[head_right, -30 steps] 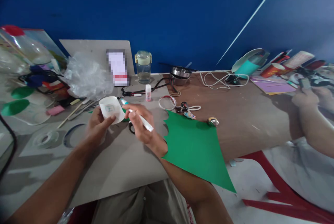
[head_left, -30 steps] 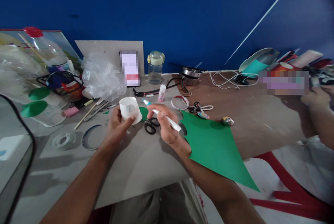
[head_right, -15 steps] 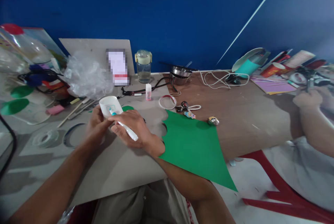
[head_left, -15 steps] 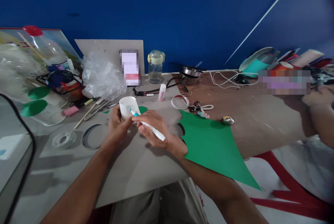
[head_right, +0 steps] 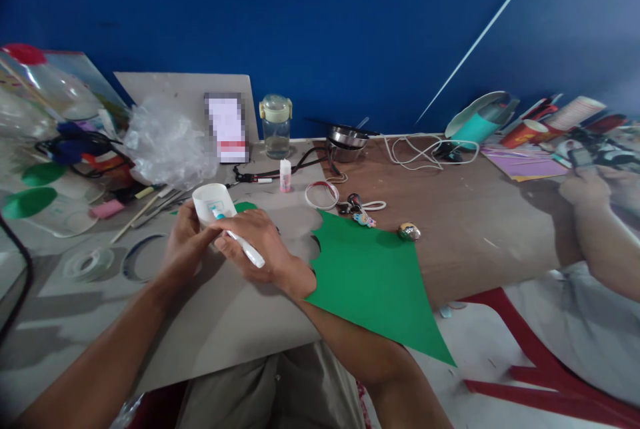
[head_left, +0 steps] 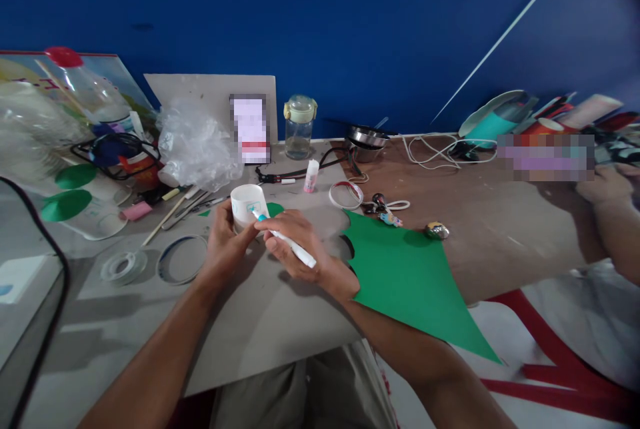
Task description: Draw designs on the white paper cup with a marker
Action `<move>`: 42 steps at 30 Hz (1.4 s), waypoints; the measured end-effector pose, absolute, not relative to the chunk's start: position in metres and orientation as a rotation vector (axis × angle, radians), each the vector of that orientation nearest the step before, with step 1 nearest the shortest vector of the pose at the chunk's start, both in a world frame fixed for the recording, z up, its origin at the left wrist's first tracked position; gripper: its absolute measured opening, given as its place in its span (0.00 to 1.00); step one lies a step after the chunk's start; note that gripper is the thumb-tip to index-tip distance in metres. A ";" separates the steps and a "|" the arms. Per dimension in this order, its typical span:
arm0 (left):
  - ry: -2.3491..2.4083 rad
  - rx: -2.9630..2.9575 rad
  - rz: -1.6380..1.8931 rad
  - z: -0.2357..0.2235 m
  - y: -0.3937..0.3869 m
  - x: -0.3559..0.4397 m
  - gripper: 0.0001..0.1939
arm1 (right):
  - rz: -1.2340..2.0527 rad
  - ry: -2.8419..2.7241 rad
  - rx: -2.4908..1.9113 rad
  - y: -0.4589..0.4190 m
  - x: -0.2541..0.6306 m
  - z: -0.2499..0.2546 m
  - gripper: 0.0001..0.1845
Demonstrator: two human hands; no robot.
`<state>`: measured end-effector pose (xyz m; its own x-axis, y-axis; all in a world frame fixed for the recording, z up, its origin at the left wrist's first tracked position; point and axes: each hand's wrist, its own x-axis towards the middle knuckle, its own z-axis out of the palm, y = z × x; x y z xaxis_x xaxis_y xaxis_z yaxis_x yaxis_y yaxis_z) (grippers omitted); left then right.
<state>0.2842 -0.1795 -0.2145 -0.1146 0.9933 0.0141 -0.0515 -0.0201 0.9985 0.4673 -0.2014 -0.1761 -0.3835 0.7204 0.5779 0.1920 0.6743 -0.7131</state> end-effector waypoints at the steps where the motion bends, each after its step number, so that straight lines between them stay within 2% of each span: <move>1: 1.266 1.135 1.344 -0.215 -0.179 0.284 0.32 | 0.696 -1.903 -0.724 -0.203 0.468 -0.174 0.13; 4: 1.302 1.143 1.400 -0.218 -0.178 0.284 0.31 | 0.715 -1.836 -0.731 -0.204 0.470 -0.171 0.14; 11: 1.055 0.975 1.430 -0.207 -0.181 0.292 0.28 | 0.748 -1.611 -0.801 -0.203 0.471 -0.177 0.18; 16: 0.905 0.908 1.339 -0.197 -0.183 0.294 0.24 | 0.946 -1.437 -0.795 -0.202 0.469 -0.179 0.23; 24: 0.701 0.895 1.158 -0.204 -0.187 0.285 0.22 | 0.985 -1.340 -0.751 -0.196 0.471 -0.176 0.22; 42: 0.678 0.897 1.135 -0.204 -0.186 0.283 0.19 | 0.920 -1.369 -0.736 -0.196 0.477 -0.174 0.16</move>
<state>0.2828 -0.1856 -0.2042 0.2969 0.9548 -0.0146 -0.4655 0.1581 0.8708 0.4772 -0.1962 -0.1739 -0.0284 0.8763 0.4809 -0.1142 0.4751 -0.8725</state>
